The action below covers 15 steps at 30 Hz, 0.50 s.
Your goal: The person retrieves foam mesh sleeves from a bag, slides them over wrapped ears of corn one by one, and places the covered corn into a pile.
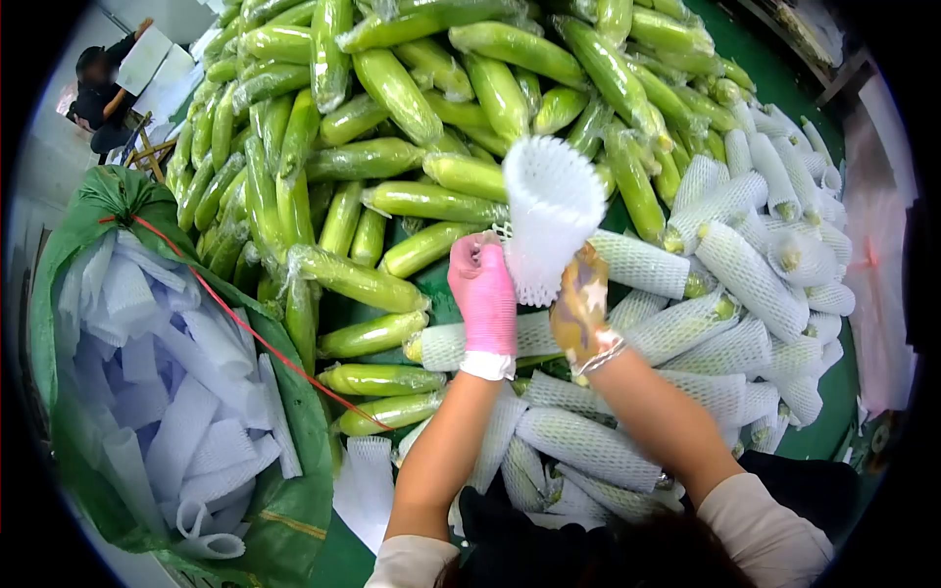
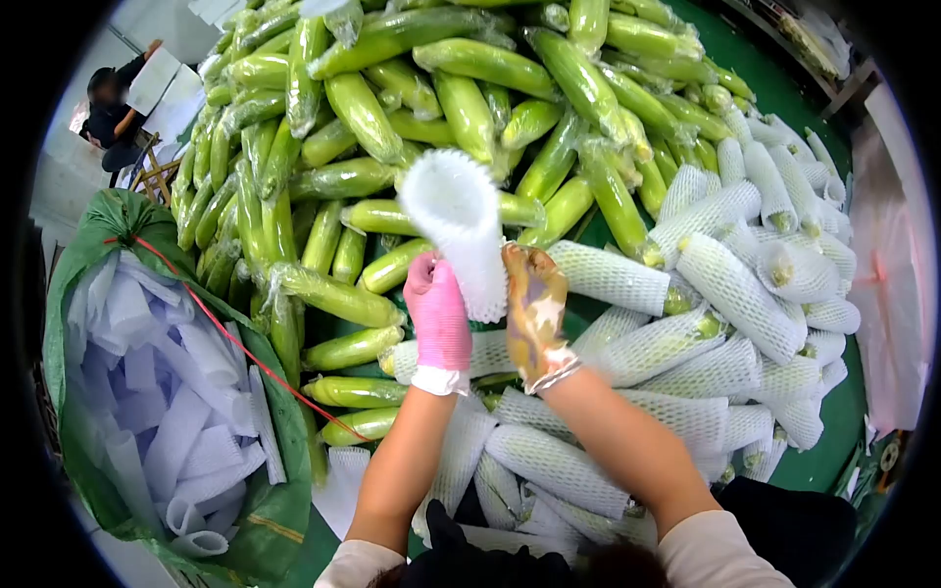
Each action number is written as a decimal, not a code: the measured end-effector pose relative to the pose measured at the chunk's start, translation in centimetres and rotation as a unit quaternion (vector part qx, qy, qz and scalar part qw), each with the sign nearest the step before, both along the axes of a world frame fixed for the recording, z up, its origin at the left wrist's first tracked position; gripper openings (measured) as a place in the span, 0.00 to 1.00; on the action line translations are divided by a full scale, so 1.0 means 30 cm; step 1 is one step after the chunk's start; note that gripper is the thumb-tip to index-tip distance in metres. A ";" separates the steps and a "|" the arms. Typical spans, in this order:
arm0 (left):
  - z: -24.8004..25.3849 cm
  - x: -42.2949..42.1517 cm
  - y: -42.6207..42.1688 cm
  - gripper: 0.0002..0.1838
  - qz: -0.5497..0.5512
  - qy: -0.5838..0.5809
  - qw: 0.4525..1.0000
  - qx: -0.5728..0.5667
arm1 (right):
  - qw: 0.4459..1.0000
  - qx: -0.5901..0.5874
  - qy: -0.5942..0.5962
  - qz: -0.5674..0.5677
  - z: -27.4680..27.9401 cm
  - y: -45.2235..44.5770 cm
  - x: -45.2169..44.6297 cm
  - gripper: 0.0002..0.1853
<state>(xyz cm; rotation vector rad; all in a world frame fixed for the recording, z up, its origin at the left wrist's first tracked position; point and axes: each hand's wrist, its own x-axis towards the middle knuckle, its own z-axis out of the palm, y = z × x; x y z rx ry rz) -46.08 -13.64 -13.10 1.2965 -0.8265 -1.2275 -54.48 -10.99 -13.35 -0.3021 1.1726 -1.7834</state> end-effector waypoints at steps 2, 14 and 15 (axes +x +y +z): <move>-0.089 -0.037 0.009 0.05 0.041 -0.012 0.995 -0.086 | 0.993 -0.044 0.108 -0.016 -0.054 -0.006 0.006 0.08; -0.434 0.102 -0.131 0.11 -0.124 -0.265 0.952 -0.091 | 0.635 0.109 0.697 0.314 -0.237 -0.114 -0.149 0.23; -0.370 0.107 -0.101 0.12 -0.127 -0.308 0.936 -0.116 | 0.561 0.100 0.741 0.355 -0.085 -0.058 -0.120 0.30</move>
